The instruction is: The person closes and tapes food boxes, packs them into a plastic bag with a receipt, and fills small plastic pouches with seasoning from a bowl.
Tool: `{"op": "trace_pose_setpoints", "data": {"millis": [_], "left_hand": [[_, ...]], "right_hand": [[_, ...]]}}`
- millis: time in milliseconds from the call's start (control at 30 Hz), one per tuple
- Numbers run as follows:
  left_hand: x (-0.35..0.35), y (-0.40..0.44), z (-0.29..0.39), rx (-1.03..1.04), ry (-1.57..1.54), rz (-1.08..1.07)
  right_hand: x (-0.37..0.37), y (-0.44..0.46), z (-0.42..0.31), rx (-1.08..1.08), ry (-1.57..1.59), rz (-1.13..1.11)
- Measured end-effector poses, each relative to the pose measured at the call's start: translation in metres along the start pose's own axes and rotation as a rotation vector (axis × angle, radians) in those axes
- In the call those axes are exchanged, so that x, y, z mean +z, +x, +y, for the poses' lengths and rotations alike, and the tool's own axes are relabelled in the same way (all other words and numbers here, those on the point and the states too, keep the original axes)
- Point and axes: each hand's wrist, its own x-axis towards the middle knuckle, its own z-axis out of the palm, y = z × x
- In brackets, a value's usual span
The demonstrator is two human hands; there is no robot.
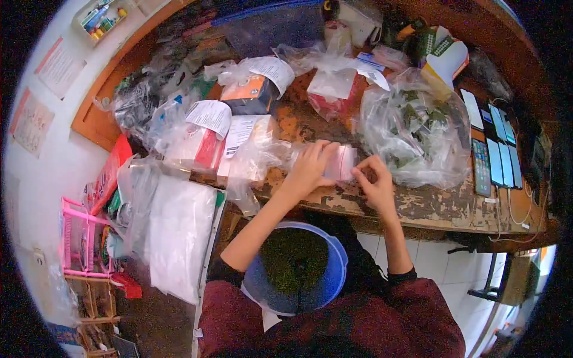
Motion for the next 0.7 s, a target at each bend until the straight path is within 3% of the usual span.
{"op": "trace_pose_setpoints", "data": {"millis": [67, 267, 400, 467, 700], "left_hand": [[-0.003, -0.001, -0.005, 0.002, -0.026, -0.021], [-0.004, -0.001, -0.012, -0.011, -0.028, -0.081], [-0.007, 0.001, -0.004, 0.006, -0.021, -0.071], [-0.006, 0.003, -0.001, 0.002, -0.020, -0.084], [0.001, 0.000, -0.021, -0.058, 0.083, -0.079]], "right_hand": [[-0.001, 0.000, 0.018, 0.122, 0.315, -0.077], [0.007, 0.005, 0.027, 0.162, 0.409, 0.042], [0.010, 0.009, 0.018, 0.213, 0.259, 0.004], [0.014, 0.011, 0.027, 0.116, -0.019, 0.051], [0.002, 0.003, 0.005, 0.088, 0.113, 0.141]]}}
